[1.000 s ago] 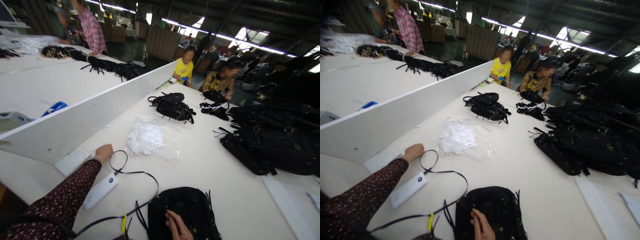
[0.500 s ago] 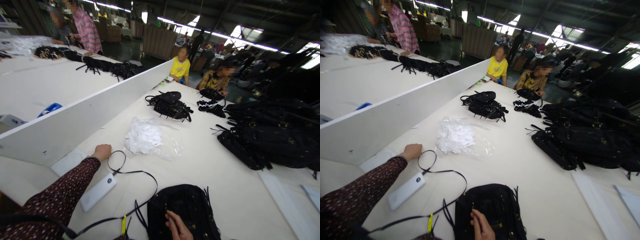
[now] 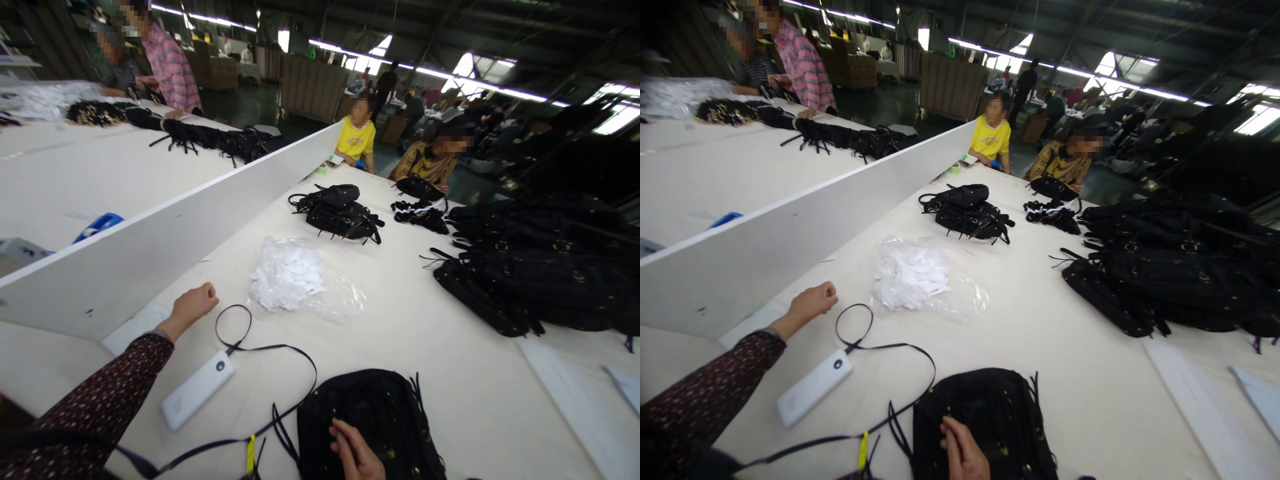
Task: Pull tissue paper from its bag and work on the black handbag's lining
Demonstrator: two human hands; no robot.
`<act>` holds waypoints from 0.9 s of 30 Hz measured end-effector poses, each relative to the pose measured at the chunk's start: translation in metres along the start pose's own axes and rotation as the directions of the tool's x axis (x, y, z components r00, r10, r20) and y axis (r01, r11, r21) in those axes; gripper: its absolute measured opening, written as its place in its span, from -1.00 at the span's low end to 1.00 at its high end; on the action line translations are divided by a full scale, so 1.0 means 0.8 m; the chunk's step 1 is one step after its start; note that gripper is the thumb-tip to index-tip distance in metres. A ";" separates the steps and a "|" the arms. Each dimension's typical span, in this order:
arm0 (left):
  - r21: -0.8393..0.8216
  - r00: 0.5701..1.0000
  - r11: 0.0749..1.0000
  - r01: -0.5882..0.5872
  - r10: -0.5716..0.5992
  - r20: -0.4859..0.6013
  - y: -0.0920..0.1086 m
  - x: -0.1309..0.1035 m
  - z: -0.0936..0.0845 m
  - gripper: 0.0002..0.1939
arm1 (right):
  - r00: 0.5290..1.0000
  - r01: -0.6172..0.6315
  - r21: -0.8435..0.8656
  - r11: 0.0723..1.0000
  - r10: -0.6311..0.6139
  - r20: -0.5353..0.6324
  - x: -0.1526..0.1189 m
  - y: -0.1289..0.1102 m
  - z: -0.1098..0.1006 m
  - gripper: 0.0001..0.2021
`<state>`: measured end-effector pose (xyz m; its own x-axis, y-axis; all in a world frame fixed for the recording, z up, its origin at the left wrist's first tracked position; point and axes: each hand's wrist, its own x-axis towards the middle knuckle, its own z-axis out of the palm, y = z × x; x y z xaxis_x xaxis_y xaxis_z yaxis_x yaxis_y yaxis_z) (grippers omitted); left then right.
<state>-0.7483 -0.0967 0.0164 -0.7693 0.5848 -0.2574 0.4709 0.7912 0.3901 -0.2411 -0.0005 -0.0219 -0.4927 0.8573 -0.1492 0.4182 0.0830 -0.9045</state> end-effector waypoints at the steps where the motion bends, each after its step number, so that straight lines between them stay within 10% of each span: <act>1: -0.061 1.000 0.998 -0.019 0.019 0.006 0.001 -0.006 -0.004 -0.87 | 1.000 0.005 -0.011 1.000 -0.005 0.021 0.001 -0.006 0.001 -0.60; 13: -0.608 0.919 0.765 -0.213 0.369 0.142 0.077 -0.107 -0.026 -0.87 | 0.997 -0.046 0.109 0.993 0.039 0.063 0.019 -0.079 0.024 -0.61; 20: -0.284 0.762 0.807 -0.518 0.586 0.275 0.143 -0.238 0.058 -0.95 | 0.986 -0.051 0.239 0.970 0.011 0.166 0.018 -0.146 0.063 -0.64; 27: -0.195 0.696 0.767 -0.611 0.638 0.330 0.156 -0.298 0.102 -0.89 | 0.989 -0.039 0.178 0.983 0.013 0.146 -0.020 -0.131 0.048 -0.71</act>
<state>-0.4712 -0.1228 0.0544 -0.0925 0.9706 -0.2220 0.7474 0.2150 0.6287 -0.3065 -0.0426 0.0603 -0.5930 0.7753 -0.2173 0.2943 -0.0425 -0.9548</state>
